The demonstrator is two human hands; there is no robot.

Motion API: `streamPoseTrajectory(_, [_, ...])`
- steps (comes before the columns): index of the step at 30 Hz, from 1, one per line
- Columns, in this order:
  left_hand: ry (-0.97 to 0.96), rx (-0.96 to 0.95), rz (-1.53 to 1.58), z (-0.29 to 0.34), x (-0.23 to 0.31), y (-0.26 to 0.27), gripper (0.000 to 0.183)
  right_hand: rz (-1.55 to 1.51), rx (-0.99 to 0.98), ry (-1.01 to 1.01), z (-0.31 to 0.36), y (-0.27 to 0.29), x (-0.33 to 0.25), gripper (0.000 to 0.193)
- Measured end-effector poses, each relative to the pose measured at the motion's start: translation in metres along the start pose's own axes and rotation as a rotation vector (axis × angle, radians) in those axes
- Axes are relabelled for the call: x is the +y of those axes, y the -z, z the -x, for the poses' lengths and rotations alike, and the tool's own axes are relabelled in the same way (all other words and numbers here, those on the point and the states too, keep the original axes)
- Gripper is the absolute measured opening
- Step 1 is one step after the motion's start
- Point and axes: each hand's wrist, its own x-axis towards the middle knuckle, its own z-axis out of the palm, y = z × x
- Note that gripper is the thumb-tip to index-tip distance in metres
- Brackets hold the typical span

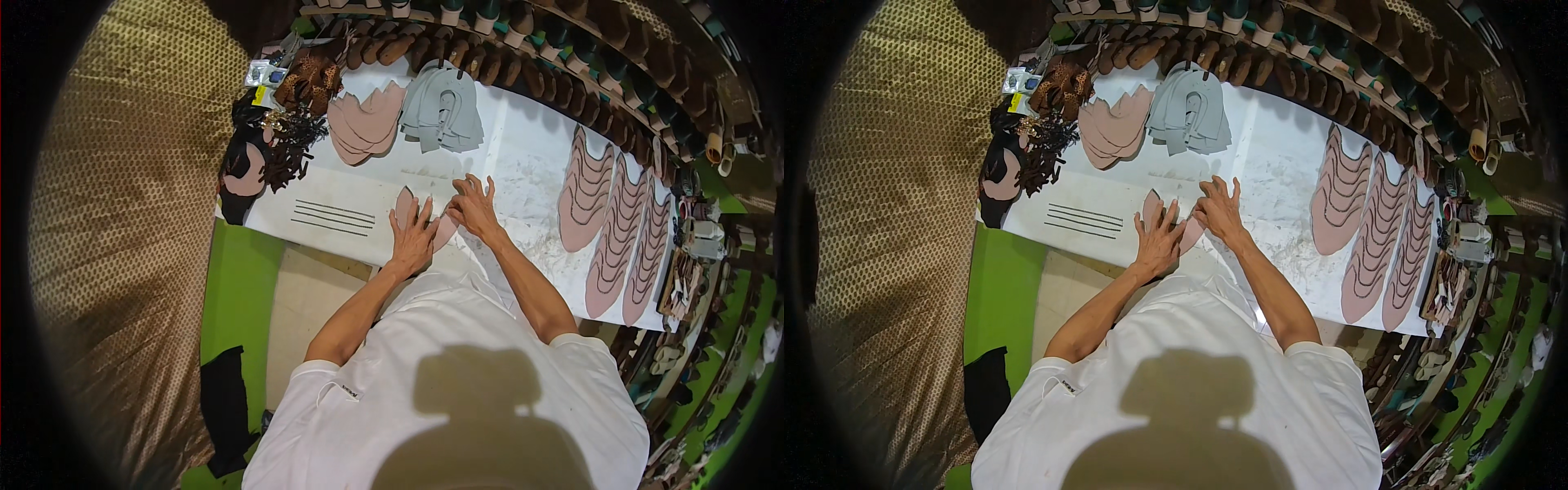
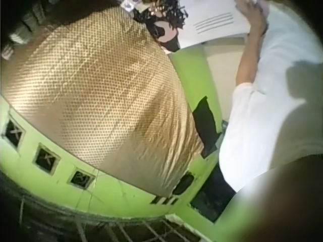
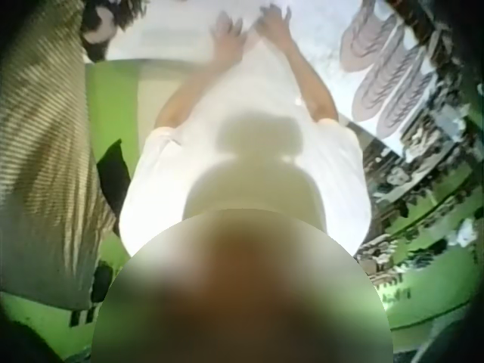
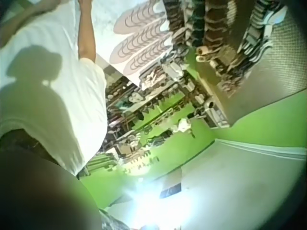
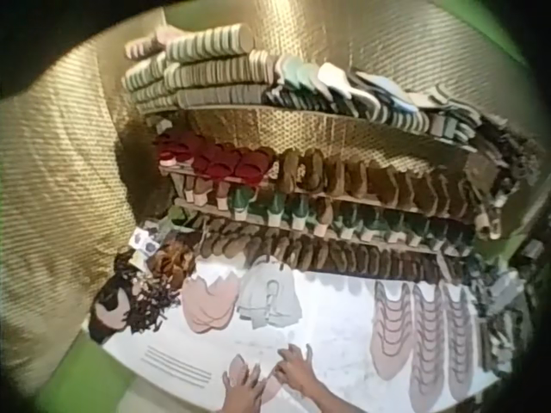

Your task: Arranging and organizing various shoe upper components on a workbench.

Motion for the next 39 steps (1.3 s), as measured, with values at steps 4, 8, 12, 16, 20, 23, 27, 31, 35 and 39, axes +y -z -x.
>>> streamPoseTrajectory(4, [0.005,0.018,-0.022,0.003,0.005,-0.005,0.050,0.012,0.001,0.011,-0.002,-0.002,0.000,0.013])
streamPoseTrajectory(8, [0.021,0.013,0.006,0.001,0.011,-0.004,0.048,0.013,0.001,0.023,-0.003,-0.004,0.003,0.012])
streamPoseTrajectory(12, [0.015,0.026,0.007,0.000,0.014,-0.006,0.047,0.021,-0.002,0.028,-0.007,-0.004,0.001,0.011])
streamPoseTrajectory(16, [0.041,-0.022,0.006,-0.001,0.014,-0.003,0.047,0.047,-0.033,0.024,-0.010,-0.004,0.001,0.010])
streamPoseTrajectory(20, [0.057,-0.011,0.002,-0.003,0.012,0.004,0.053,0.065,-0.040,0.012,-0.010,-0.004,0.001,0.012])
streamPoseTrajectory(23, [0.073,0.002,0.044,-0.006,0.013,0.008,0.056,0.044,0.003,0.000,-0.007,-0.003,-0.002,0.012])
streamPoseTrajectory(27, [0.080,-0.051,0.023,-0.009,0.011,0.006,0.061,0.067,0.023,-0.056,0.000,-0.001,-0.008,0.014])
streamPoseTrajectory(31, [0.060,-0.030,0.010,-0.009,0.010,0.001,0.063,0.056,0.201,-0.055,0.019,-0.010,-0.011,0.018])
streamPoseTrajectory(35, [0.057,-0.013,0.000,-0.009,0.010,-0.001,0.064,0.029,0.234,-0.073,0.031,-0.019,-0.009,0.018])
streamPoseTrajectory(39, [0.061,-0.024,0.001,-0.010,0.009,-0.001,0.066,-0.020,0.255,-0.095,0.027,-0.019,-0.009,0.017])
